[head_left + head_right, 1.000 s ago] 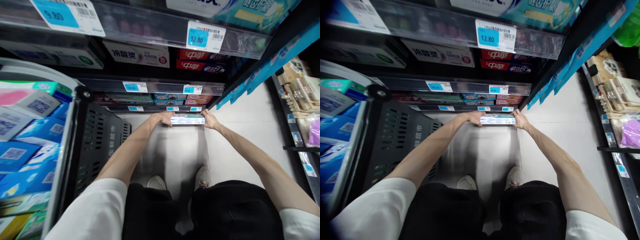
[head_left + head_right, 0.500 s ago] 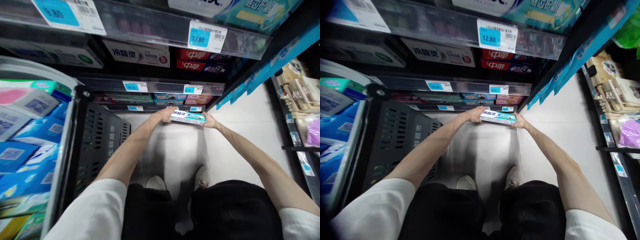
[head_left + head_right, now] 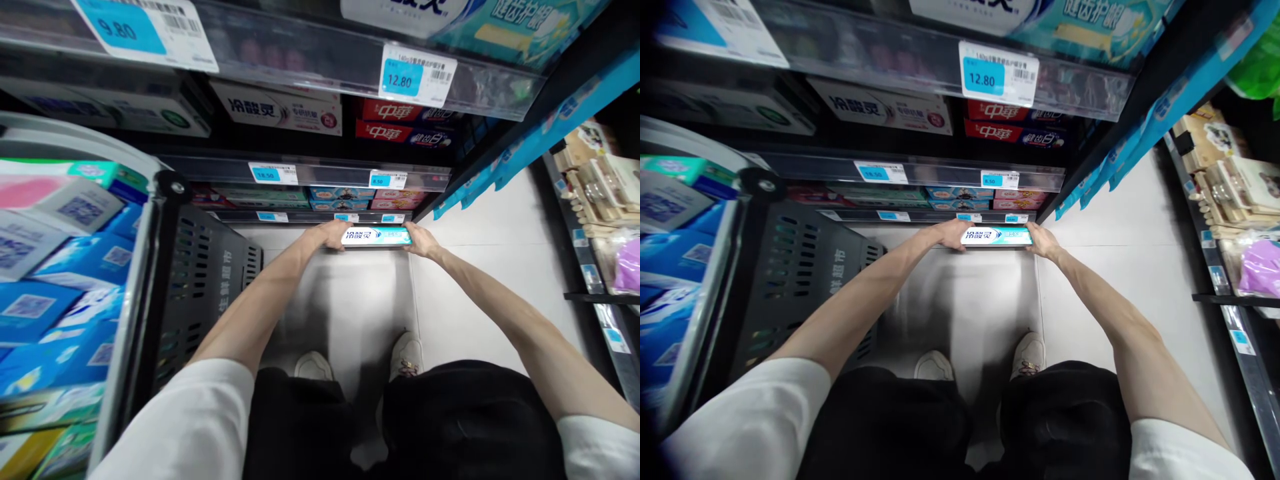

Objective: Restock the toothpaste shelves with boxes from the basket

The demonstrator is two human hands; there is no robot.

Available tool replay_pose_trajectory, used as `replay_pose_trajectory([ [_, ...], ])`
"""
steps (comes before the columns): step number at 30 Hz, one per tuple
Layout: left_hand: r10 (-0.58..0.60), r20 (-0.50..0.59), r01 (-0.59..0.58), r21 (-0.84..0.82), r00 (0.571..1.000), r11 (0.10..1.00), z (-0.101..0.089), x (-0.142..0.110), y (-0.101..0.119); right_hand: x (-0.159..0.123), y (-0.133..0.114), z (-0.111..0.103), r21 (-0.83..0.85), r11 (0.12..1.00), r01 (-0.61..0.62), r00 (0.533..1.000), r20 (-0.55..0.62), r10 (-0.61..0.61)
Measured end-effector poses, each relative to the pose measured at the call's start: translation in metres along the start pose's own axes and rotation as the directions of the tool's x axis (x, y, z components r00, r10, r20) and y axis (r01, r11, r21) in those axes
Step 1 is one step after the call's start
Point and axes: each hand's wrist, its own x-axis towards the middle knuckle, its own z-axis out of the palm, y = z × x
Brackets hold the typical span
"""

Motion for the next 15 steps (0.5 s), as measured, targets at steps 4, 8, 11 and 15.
replay_pose_trajectory([
  [4, -0.025, 0.007, 0.024, 0.019, 1.000, 1.000, -0.0008, -0.0004, -0.0023, 0.0003, -0.0001, 0.0009, -0.014, 1.000, 0.023, 1.000, -0.005, -0.023],
  [8, -0.043, 0.018, 0.042, 0.053, 0.999, 0.998, -0.0021, -0.0019, -0.0035, -0.0006, -0.0001, 0.0017, 0.009, 0.998, 0.068, 0.998, -0.006, -0.068],
  [11, -0.034, 0.005, 0.034, 0.106, 0.999, 0.994, -0.0040, -0.0048, -0.0024, -0.0007, 0.0005, 0.0035, 0.038, 0.995, 0.094, 0.996, -0.001, -0.094],
  [15, 0.017, -0.040, -0.011, 0.148, 0.999, 0.989, -0.0096, -0.0096, 0.0018, 0.0010, 0.0028, 0.0059, 0.061, 0.993, 0.101, 0.995, -0.005, -0.101],
])
